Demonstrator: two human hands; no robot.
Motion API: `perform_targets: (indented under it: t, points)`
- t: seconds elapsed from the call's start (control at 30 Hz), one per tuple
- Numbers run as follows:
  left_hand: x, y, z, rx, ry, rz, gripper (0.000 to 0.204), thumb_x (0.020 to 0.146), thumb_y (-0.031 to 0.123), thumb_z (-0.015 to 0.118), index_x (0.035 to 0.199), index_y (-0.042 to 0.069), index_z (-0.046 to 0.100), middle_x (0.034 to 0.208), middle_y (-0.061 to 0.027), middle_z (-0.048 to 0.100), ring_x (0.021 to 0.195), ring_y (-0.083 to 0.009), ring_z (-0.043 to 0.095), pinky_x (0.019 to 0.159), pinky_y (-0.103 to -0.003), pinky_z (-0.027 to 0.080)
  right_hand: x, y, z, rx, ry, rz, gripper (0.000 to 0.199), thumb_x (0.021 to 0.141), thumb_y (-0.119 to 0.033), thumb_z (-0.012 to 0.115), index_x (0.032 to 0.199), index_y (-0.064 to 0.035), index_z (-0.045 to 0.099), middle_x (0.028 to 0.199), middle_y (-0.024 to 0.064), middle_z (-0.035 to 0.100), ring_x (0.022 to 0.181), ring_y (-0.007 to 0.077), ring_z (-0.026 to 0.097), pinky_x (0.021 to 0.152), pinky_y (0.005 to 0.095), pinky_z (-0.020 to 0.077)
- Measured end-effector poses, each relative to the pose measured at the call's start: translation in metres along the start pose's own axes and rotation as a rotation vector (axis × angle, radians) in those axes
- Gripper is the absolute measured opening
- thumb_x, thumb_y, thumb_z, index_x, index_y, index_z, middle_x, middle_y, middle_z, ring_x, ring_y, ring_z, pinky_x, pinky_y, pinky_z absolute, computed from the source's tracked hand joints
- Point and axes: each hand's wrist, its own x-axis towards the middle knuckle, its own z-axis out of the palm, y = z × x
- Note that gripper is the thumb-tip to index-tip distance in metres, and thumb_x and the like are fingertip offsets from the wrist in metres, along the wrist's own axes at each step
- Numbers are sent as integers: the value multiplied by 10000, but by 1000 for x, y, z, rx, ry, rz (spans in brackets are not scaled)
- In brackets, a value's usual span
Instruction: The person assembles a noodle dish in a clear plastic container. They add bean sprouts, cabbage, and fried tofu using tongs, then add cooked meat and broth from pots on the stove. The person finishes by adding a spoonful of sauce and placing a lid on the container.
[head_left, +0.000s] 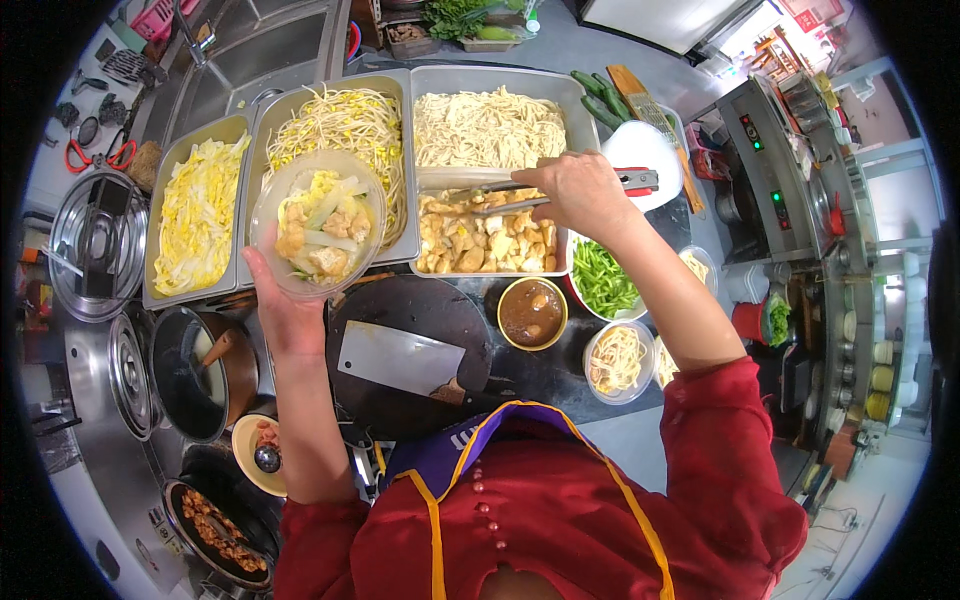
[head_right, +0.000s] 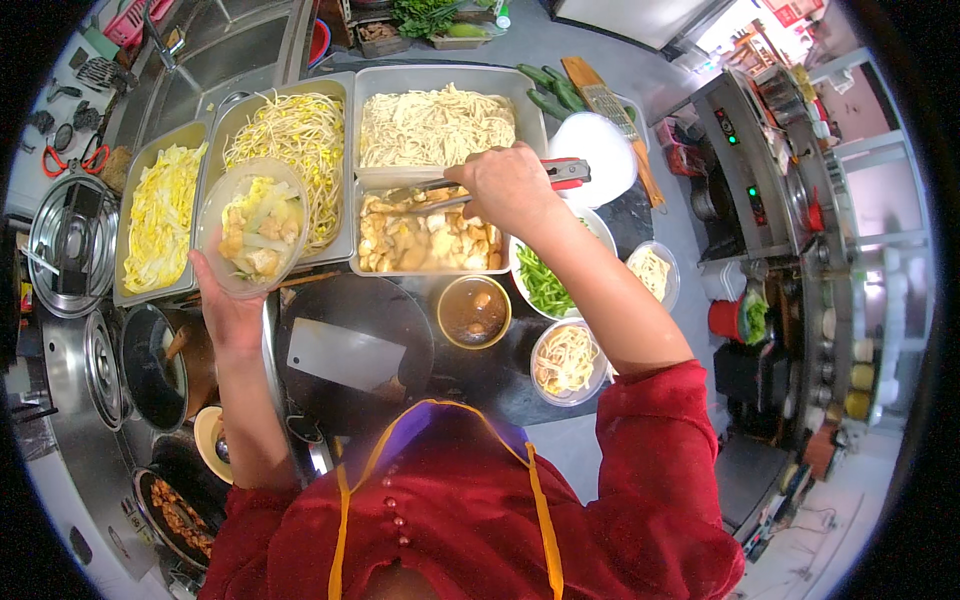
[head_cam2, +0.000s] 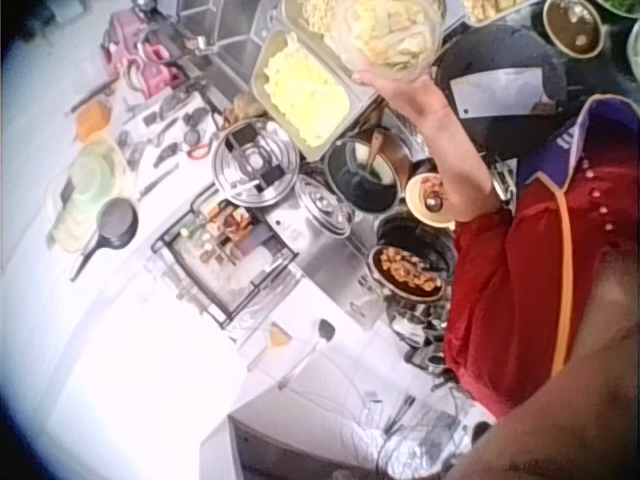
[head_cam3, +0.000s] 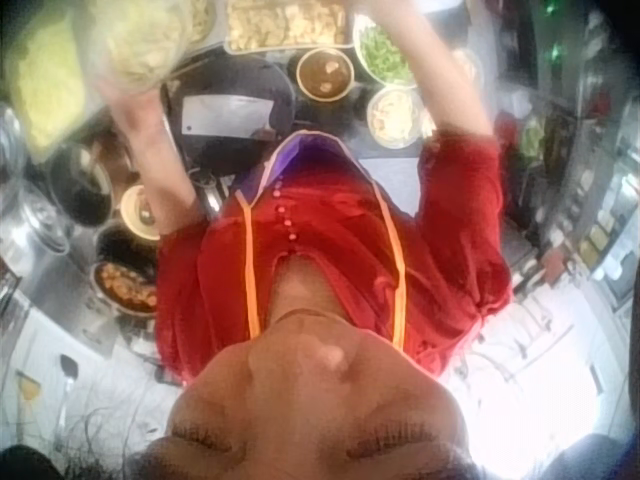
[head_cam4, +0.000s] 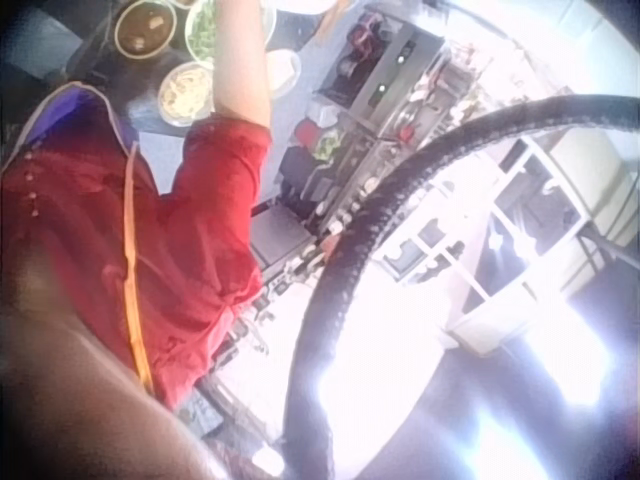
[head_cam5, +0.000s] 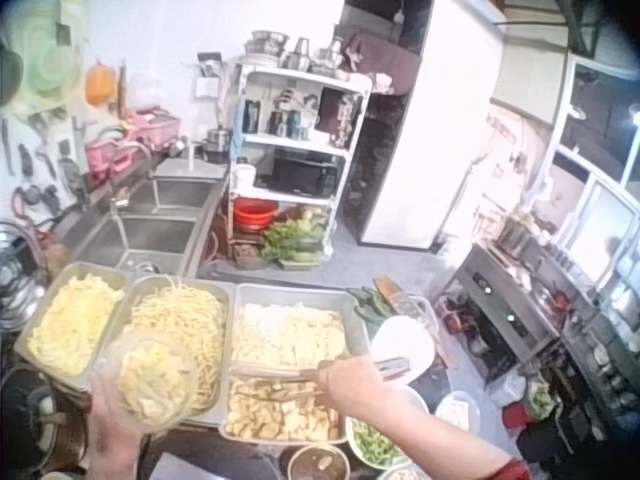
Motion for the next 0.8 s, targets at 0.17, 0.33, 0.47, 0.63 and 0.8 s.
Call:
perform_targets:
  t: [0.17,0.33,0.47,0.63,0.8]
  points:
    - [-5,2,-8,-31,0,-1,670,1036,573,266,1509,105,345,1521,-96,397,1383,-291,407,1043,-515,440,-7,15,-10,138,-83,114,457,744,-331,795,1187,-262,710,884,102,726,849,275,699,756,405,533]
    - [-9,2,-11,-38,-1,-3,699,1024,594,289,1511,95,341,1523,-105,392,1388,-290,402,1051,-512,437,-25,36,-21,304,-82,120,436,754,-333,789,1174,-242,717,888,113,726,839,296,695,759,413,532]
    - [-12,0,-8,-14,20,3,711,1019,601,299,1507,86,343,1518,-110,397,1381,-289,412,1056,-499,437,-30,38,-18,320,-53,177,458,745,-345,794,1186,-253,709,900,102,729,847,295,697,763,419,537]
    - [-15,1,-4,-35,13,-24,665,1044,554,269,1495,75,364,1511,-113,403,1379,-273,415,1097,-459,403,-32,29,-6,150,23,123,519,724,-347,807,1222,-268,682,898,82,731,857,275,703,751,405,548]
    - [-17,3,-2,-13,31,-31,662,1046,552,264,1494,75,363,1509,-114,404,1381,-270,413,1102,-453,398,-33,11,-1,23,-39,39,541,695,-367,816,1209,-256,689,901,56,713,859,264,698,754,400,542]
